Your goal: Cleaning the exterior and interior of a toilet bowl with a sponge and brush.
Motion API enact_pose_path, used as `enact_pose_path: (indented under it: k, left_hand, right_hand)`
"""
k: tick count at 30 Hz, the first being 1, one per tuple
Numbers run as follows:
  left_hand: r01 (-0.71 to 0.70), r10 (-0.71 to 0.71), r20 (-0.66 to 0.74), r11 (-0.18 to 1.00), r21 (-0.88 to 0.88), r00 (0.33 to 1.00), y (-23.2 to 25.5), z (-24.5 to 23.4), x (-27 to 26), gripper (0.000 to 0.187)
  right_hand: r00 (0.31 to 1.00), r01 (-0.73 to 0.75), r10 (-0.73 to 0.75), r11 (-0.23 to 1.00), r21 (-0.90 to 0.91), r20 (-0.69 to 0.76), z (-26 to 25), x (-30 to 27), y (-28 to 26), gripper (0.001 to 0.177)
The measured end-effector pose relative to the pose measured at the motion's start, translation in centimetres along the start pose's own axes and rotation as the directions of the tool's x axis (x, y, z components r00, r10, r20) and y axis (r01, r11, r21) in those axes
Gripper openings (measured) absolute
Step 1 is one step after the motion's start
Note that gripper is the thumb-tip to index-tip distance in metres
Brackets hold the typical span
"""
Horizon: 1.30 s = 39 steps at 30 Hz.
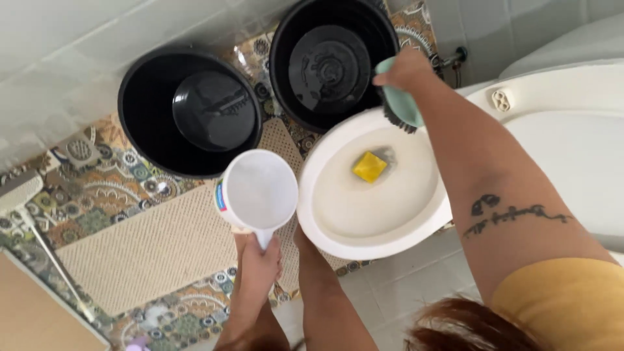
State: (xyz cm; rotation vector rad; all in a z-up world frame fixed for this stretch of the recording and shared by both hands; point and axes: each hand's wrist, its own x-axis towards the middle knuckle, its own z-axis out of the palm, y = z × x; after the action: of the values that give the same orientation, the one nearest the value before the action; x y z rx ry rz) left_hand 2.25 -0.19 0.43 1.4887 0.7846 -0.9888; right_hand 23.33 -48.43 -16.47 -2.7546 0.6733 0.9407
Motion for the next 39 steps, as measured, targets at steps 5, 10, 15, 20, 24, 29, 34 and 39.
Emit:
enact_pose_path:
  k: [5, 10, 15, 20, 24, 29, 34, 39]
  left_hand:
    - [-0.061, 0.064, -0.038, 0.996, 0.058, 0.997, 2.0, 0.6, -1.3, 0.048]
    - [-0.059, 0.059, -0.031, 0.998, 0.001, 0.998, 1.6, 1.1, -1.6, 0.046]
    - [-0.015, 0.013, -0.034, 0.999, -0.048, 0.999, 0.0, 1.0, -1.7, 0.04]
    - [-0.051, 0.051, -0.053, 0.999, 0.008, 0.997, 0.7, 0.4, -2.3, 0.034]
    - [-0.072, 0.074, -0.035, 0.997, 0.031, 0.997, -0.3, -0.8, -1.1, 0.029]
    - [-0.041, 0.041, -0.006, 0.998, 0.043, 0.999, 0.2, -0.1, -2.3, 0.027]
    - [-0.043, 0.043, 0.006, 0.995, 0.085, 0.999, -1.8, -1.8, -1.3, 0.023]
    - [-0.088, 0.083, 0.053, 0.99, 0.108, 0.995, -1.9, -3.6, -1.1, 0.021]
  right_hand:
    - [0.944, -0.219, 0.223, 0.975, 0.044, -0.244, -1.1, 3.4, 7.5, 0.129]
    - [0.959, -0.132, 0.1, 0.986, -0.105, -0.267, -1.5, -0.3, 3.3, 0.121]
    - [0.967, 0.183, -0.163, 0.979, 0.091, -0.197, 0.6, -9.1, -7.8, 0.115]
    - [0.962, 0.241, -0.225, 0.967, 0.087, -0.156, 1.4, -12.5, -10.0, 0.126]
    - [0.983, 0.07, -0.037, 0.981, 0.179, -0.182, 1.4, -12.1, -2.7, 0.084]
    - [0.82, 0.212, -0.084, 0.964, 0.164, -0.567, 4.9, -18.2, -1.5, 0.096]
    - [0.793, 0.058, 0.113, 0.964, 0.258, -0.599, 9.0, -25.8, 4.9, 0.085]
    - [0.779, 0.042, 0.274, 0.875, 0.483, -0.564, 10.3, -30.8, 3.8, 0.083]
